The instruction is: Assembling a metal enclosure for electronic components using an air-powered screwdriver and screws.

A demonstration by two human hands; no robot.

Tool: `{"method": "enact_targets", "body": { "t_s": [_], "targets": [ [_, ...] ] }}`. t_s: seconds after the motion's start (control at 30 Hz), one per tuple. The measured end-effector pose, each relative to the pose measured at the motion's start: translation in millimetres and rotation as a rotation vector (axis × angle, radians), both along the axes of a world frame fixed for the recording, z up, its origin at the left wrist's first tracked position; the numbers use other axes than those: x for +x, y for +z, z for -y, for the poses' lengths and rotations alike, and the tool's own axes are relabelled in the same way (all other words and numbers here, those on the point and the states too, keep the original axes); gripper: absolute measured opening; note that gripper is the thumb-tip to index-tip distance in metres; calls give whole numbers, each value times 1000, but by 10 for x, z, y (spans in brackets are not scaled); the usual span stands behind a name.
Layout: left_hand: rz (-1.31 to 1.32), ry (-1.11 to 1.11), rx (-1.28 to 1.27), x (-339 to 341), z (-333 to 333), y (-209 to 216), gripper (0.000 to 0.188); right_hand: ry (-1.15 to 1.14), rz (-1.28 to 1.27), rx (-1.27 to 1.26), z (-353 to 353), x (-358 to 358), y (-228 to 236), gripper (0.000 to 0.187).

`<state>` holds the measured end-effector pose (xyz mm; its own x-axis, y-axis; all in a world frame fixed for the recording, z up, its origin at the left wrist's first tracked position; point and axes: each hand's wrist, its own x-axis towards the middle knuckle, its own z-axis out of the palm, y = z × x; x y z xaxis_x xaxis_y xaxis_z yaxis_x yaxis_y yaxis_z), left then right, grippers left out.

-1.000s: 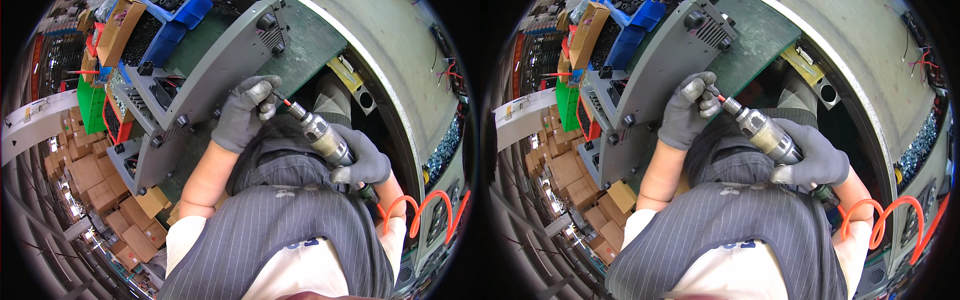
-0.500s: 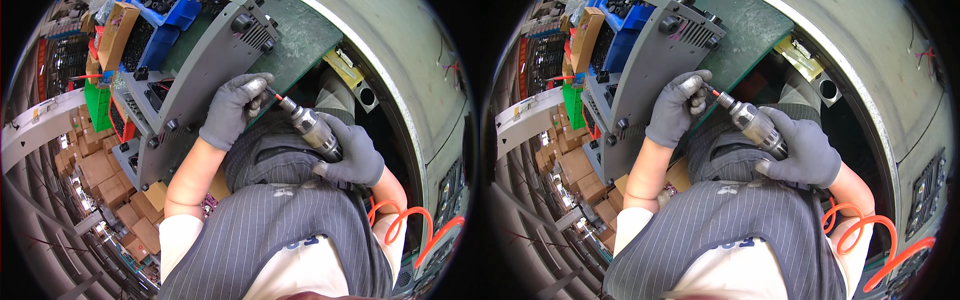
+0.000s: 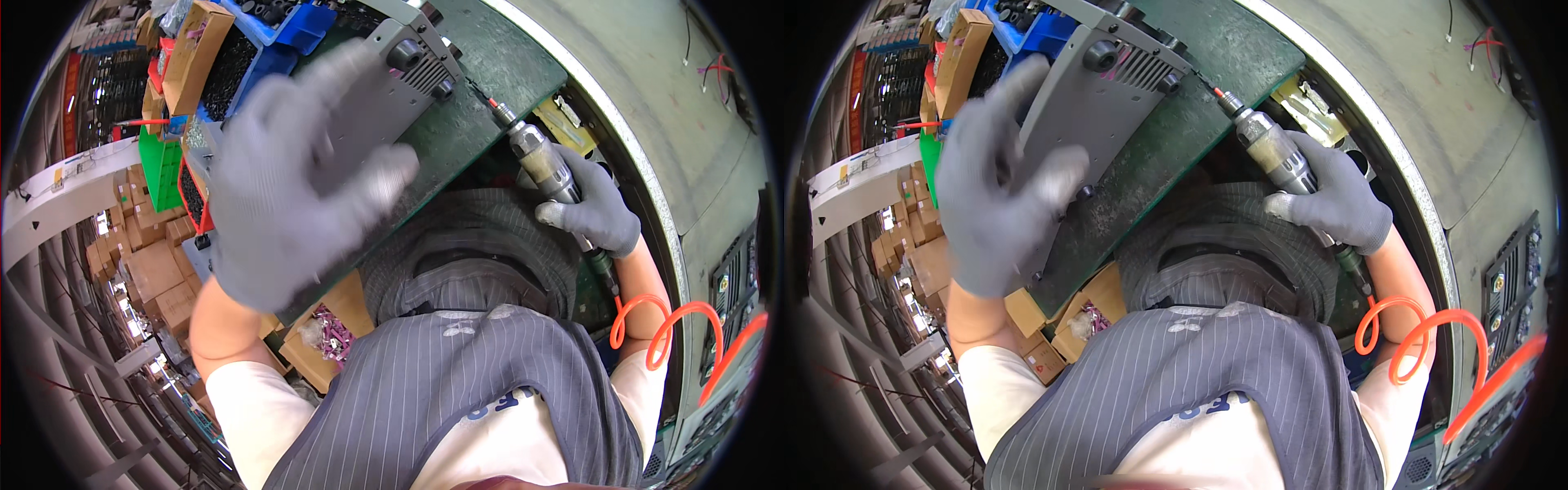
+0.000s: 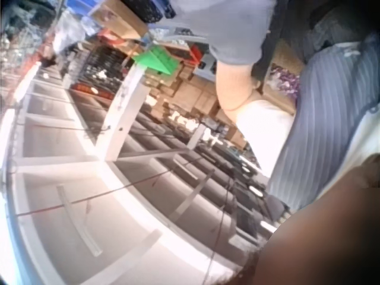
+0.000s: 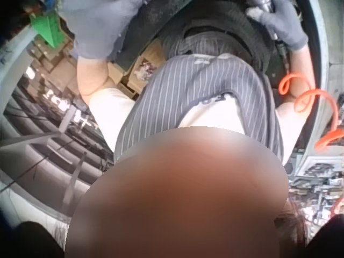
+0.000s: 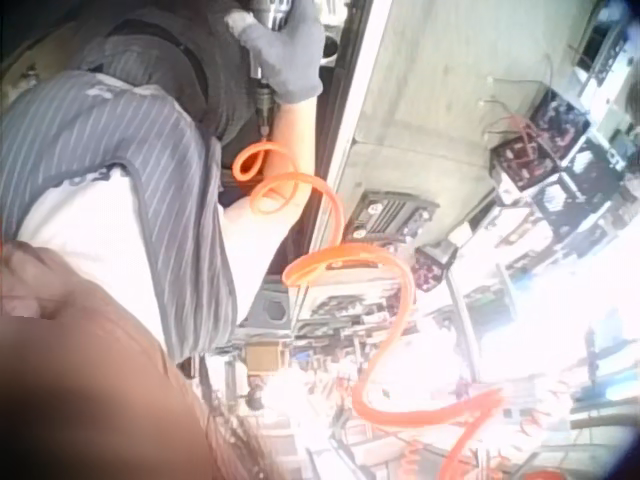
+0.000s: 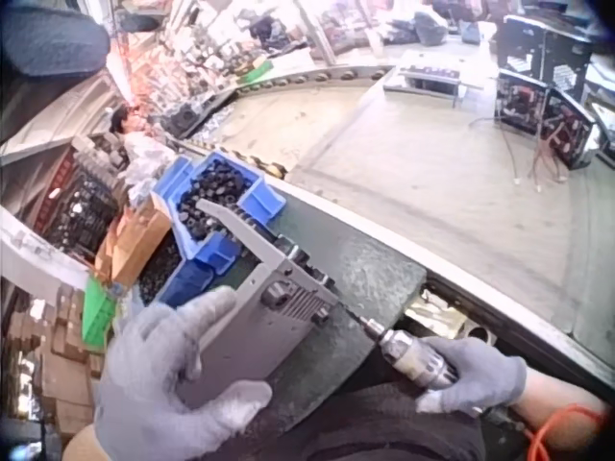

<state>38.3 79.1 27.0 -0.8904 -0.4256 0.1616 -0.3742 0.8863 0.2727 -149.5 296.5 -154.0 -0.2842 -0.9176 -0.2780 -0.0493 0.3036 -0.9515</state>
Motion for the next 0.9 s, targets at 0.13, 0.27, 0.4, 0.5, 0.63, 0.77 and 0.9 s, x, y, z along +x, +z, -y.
{"method": "enact_targets", "body": {
  "t_s": [0.13, 0.27, 0.4, 0.5, 0.63, 0.77, 0.9],
  "targets": [
    [241, -17, 4, -266, 456, -142, 53, 6, 142, 2, 99, -6, -14, 76],
    [422, 57, 483, -272, 631, -254, 33, 13, 215, 43, 142, -24, 37, 74],
    [423, -38, 513, -269, 700, -266, 33, 29, 165, 53, 190, -47, 72, 70],
    [424, -96, 495, -274, 744, -291, 33, 37, 39, 72, 219, -35, 100, 69],
    [423, -90, 549, -254, 766, -317, 34, 41, -70, 65, 235, -19, 192, 68],
    [405, -67, 545, -255, 739, -328, 35, 56, -167, 119, 248, -15, 291, 69],
    [390, -46, 479, -246, 713, -314, 35, 38, -186, 136, 152, 36, 328, 70]
  ]
}}
